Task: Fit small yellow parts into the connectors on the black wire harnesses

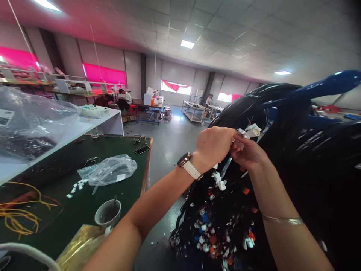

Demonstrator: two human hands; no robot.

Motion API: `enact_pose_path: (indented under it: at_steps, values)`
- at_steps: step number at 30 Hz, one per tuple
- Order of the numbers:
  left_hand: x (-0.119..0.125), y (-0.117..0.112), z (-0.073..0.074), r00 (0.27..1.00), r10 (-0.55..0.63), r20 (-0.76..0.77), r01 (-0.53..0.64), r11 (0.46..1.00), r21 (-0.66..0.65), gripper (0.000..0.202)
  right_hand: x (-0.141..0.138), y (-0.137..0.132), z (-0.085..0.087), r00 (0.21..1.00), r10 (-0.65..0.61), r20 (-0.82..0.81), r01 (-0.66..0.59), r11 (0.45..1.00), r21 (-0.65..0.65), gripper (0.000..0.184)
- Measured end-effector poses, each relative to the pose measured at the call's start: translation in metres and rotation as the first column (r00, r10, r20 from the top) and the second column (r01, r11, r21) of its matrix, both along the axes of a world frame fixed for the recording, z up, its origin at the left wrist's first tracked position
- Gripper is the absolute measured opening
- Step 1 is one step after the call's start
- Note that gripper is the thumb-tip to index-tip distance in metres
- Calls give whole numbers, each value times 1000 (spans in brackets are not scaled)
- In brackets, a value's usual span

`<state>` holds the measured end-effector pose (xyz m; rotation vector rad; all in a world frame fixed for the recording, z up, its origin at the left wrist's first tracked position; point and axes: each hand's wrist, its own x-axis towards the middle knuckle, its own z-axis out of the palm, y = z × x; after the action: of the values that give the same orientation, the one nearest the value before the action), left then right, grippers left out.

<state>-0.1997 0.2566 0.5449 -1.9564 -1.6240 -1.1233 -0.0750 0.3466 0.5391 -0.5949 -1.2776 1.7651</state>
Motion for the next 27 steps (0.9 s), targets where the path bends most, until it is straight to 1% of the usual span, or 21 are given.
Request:
enact_pose_path:
  at_steps: [3, 5, 10, 15, 22, 27]
  values:
    - [-5, 2, 4, 1000, -18, 6, 18, 1000, -17, 20, -1, -3, 2, 999, -39, -11, 37, 991, -128, 10]
    - [-8, 4, 6, 999, -34, 12, 34, 999, -23, 19, -2, -5, 3, 999, -46, -12, 44, 988, -150, 11]
    - [-14, 9, 10, 994, -99, 47, 101, 994, -39, 18, -1, -5, 2, 999, -37, -23, 33, 990, -138, 13]
    - [-16, 12, 9, 990, -128, 58, 130, 991, -34, 18, -2, -3, 0, 998, -52, -43, 45, 988, -145, 15]
    - [-13, 9, 9, 993, -103, 65, 108, 992, -69, 18, -3, -2, -2, 1000, -18, -18, 16, 998, -68, 12]
    - [-11, 5, 13, 993, -98, 66, 104, 991, -87, 19, -4, -6, 0, 997, -61, -44, 55, 992, -115, 14]
